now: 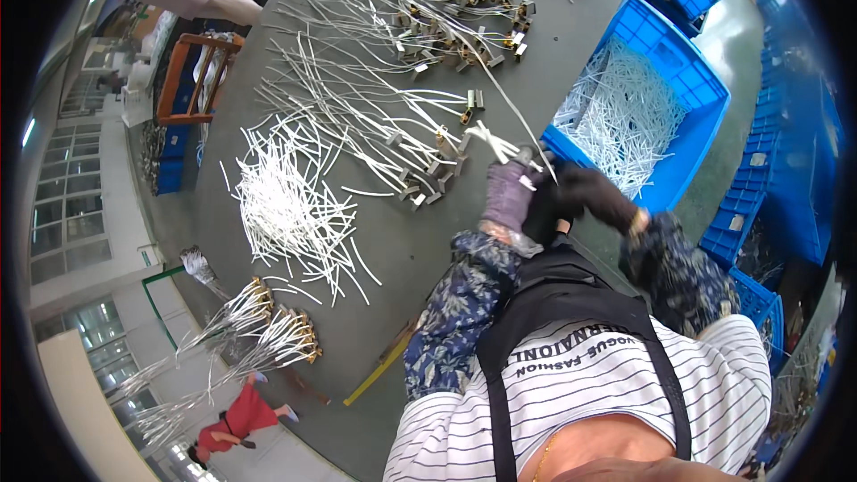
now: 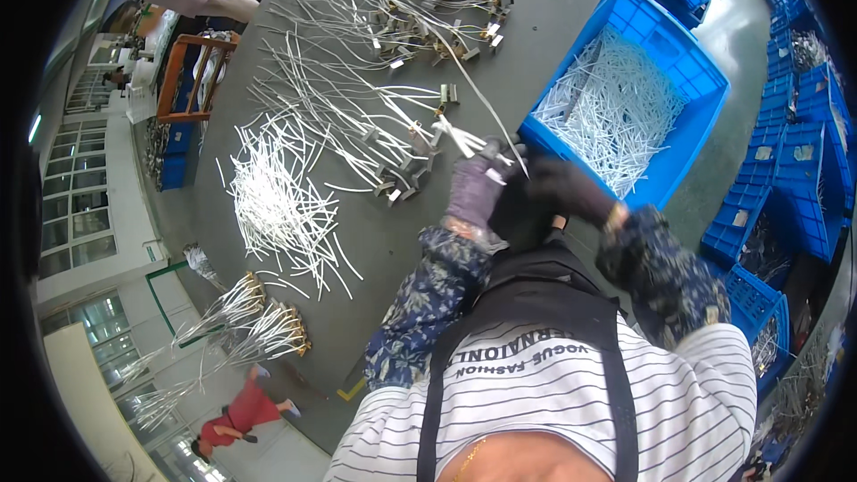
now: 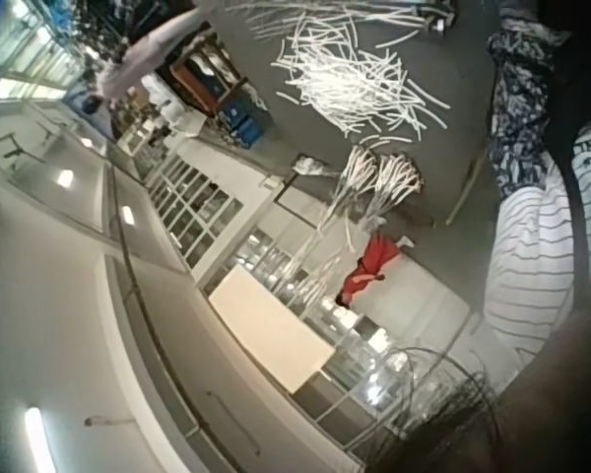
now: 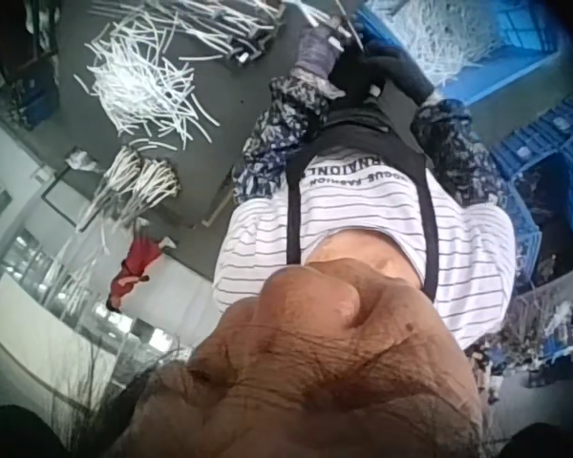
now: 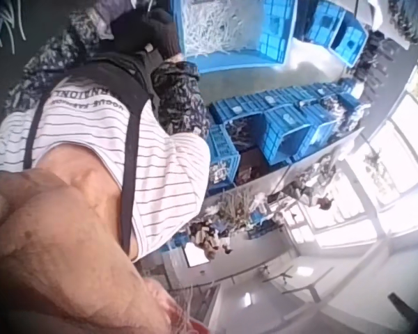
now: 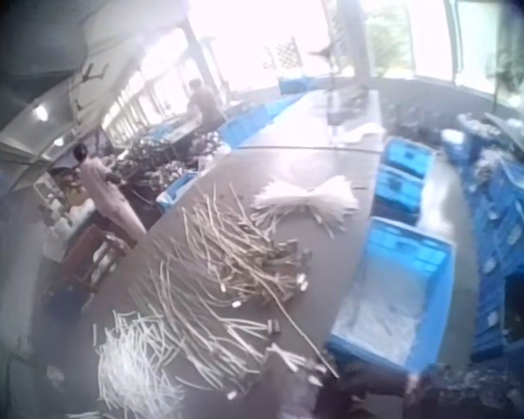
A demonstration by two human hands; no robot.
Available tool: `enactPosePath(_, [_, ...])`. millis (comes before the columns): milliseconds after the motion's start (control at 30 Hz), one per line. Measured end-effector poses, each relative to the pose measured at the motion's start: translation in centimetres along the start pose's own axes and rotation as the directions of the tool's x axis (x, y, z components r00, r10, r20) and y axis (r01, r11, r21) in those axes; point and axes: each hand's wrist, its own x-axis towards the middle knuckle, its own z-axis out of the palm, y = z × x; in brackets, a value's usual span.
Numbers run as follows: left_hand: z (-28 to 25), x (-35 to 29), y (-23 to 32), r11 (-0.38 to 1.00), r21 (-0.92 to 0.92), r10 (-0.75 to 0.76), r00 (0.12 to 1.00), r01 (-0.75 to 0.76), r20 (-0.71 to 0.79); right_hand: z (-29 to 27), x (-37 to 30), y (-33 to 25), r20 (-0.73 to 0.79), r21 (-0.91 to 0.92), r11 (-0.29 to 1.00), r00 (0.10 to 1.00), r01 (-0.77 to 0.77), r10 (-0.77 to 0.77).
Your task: The worker is bundling and organizing white wiring harnesses with gold connectors into storage bins.
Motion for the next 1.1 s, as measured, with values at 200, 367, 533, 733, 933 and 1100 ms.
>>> enactPosePath(200, [0.5, 3.7, 1.4, 0.978, -0.063, 0.191, 0.978, -0.196, -0.089, 4.0, -21.4, 4.3, -0.108, -0.194, 0.648, 0.673, -0.736, 0.732])
enactPosePath(367, [-1.6, 5.8, 7.2, 0.944, -0.051, 0.328, 0.944, -0.327, 0.018, 4.1, -29.5, 8.4, -0.156, 0.196, 0.406, 0.38, -0.893, 0.912])
enactPosePath(533, [-1.2, 4.8, 12.9, 0.892, 0.033, 0.45, 0.876, -0.451, -0.173, 3.9, -28.5, 10.0, -0.219, 0.181, 0.511, 0.472, -0.841, 0.854])
enactPosePath(733, [1.2, 3.2, 14.5, 0.857, 0.149, 0.514, 0.842, -0.494, -0.166, 3.4, -27.4, 11.2, -0.28, 0.185, 0.589, 0.532, -0.787, 0.799])
enactPosePath(933, [-1.3, 4.0, 14.2, 0.91, 0.085, 0.416, 0.889, -0.407, -0.192, 2.4, -27.8, 11.1, -0.319, 0.169, 0.578, 0.511, -0.798, 0.798])
enactPosePath(1100, [-0.8, 3.4, 10.0, 0.915, 0.307, 0.265, 0.964, -0.263, 0.035, 2.0, -24.4, 7.7, -0.226, 0.196, 0.478, 0.435, -0.856, 0.872])
